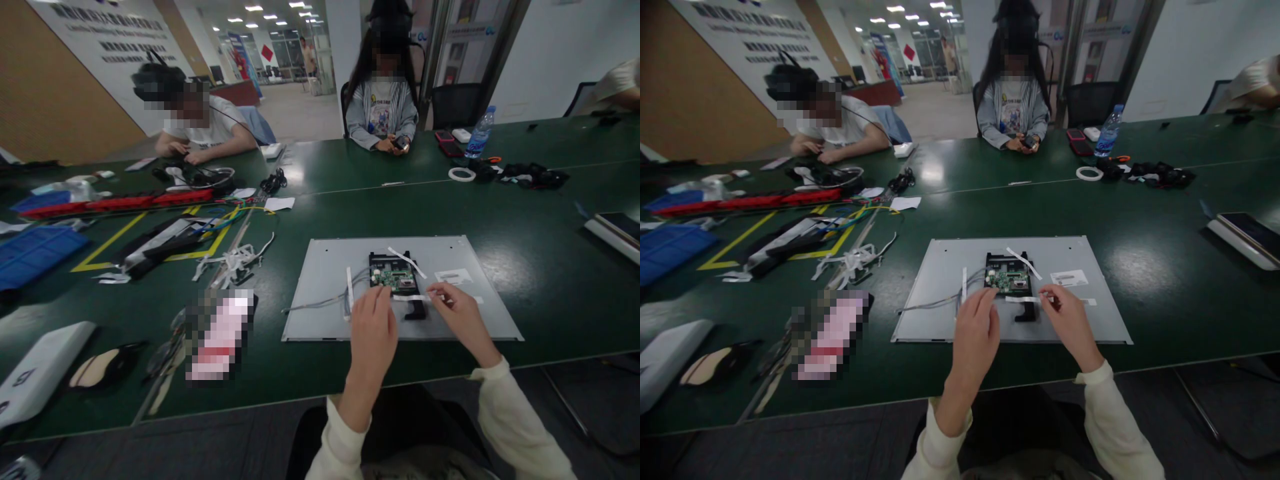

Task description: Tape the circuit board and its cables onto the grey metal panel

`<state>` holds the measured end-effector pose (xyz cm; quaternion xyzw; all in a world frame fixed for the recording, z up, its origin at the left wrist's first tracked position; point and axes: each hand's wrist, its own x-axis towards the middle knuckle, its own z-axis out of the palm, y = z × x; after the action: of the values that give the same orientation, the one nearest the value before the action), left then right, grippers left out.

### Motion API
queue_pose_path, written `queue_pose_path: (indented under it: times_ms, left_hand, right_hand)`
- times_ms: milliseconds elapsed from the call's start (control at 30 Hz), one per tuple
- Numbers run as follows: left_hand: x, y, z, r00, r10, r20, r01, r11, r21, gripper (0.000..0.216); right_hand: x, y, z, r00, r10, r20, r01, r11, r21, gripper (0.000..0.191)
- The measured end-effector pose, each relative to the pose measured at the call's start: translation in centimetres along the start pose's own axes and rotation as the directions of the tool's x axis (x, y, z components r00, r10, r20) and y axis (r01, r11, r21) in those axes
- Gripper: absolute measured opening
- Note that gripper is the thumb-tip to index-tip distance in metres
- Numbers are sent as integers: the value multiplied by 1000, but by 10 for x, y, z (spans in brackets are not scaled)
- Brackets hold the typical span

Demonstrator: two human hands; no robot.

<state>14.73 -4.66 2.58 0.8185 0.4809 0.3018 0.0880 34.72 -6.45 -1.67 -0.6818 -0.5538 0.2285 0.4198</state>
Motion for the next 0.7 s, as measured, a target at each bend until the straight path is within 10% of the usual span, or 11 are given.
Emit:
queue_pose_path:
  times_ms: [267,700]
  left_hand:
    - [-20,27,37,978,109,180,-122,991,62,43]
    - [-29,27,48,983,61,173,-93,979,182,47]
  right_hand:
    - [3,4,8,996,-90,-26,85,985,-151,26]
    - [-7,-1,19,985,-93,-143,-16,785,-619,28]
